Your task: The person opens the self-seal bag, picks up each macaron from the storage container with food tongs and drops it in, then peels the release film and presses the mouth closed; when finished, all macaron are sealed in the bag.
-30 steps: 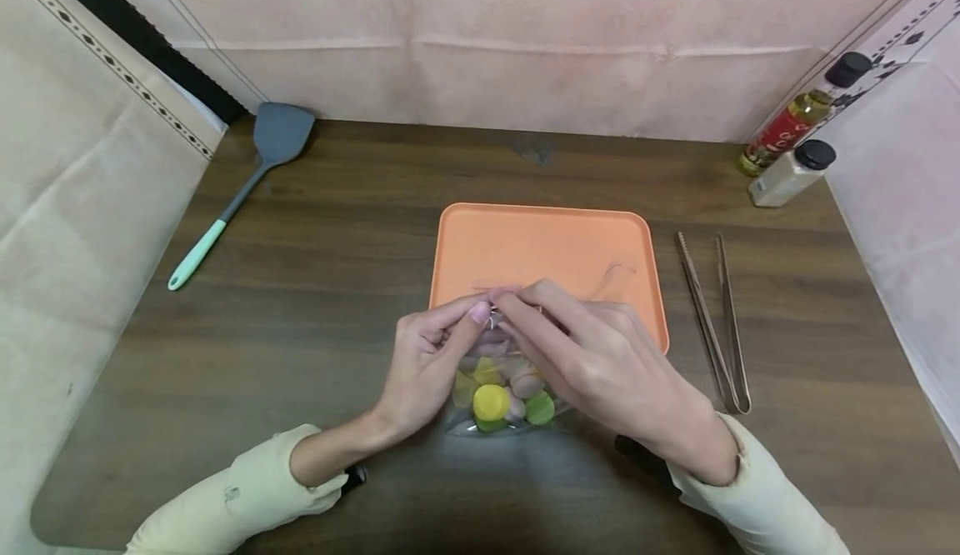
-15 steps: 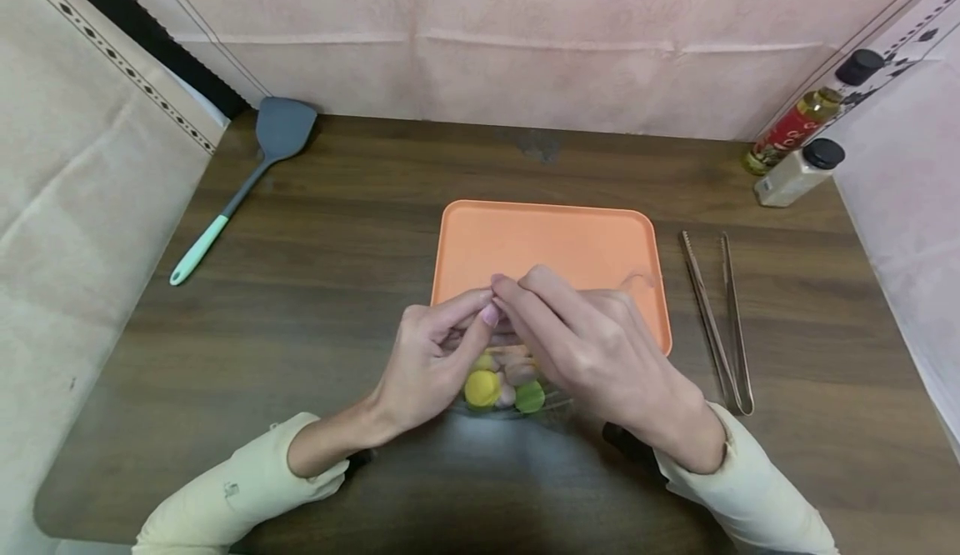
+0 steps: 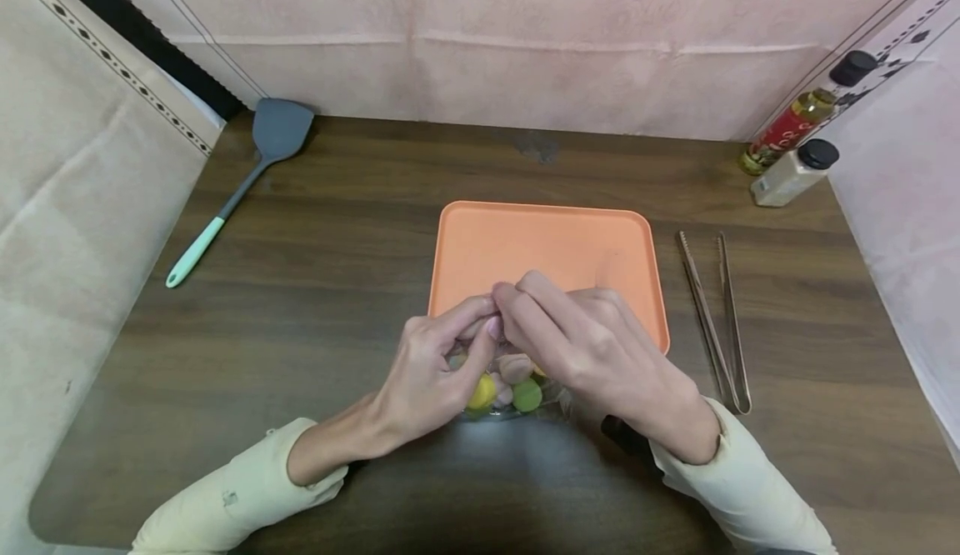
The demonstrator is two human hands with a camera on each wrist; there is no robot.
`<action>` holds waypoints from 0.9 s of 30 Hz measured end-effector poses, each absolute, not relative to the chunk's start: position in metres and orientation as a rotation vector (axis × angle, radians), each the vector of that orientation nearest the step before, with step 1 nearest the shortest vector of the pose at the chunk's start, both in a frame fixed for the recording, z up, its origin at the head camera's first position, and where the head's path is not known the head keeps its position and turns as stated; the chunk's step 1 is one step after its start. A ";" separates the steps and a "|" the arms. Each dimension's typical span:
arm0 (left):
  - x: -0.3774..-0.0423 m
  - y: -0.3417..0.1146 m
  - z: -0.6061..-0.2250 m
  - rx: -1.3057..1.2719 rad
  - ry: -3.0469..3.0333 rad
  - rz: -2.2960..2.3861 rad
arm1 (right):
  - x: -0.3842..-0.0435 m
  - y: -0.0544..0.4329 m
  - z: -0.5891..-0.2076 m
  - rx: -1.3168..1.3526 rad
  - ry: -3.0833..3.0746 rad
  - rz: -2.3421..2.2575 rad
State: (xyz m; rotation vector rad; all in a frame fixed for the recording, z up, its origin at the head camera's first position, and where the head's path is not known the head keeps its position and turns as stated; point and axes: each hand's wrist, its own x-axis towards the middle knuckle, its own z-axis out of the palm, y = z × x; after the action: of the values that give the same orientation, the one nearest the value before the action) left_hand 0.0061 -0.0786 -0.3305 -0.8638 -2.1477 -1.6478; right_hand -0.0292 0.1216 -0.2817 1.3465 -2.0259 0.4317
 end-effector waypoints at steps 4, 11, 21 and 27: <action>0.006 -0.079 -0.333 -0.864 -2.155 -1.617 | -0.031 0.118 -0.287 1.309 -2.023 0.585; 0.004 -0.080 -0.335 -0.891 -2.105 -1.655 | -0.033 0.111 -0.294 1.234 -1.986 0.878; 0.001 -0.082 -0.335 -0.893 -2.091 -1.657 | -0.039 0.114 -0.294 1.262 -2.024 1.150; 0.000 -0.081 -0.334 -0.910 -2.096 -1.679 | -0.039 0.119 -0.290 1.328 -2.024 0.990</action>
State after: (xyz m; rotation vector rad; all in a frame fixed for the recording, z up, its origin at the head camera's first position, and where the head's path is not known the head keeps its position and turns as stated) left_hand 0.0005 -0.0814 -0.3345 -0.9098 -2.0956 -1.6791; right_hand -0.0394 0.1186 -0.2904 1.3283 -2.0241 0.9903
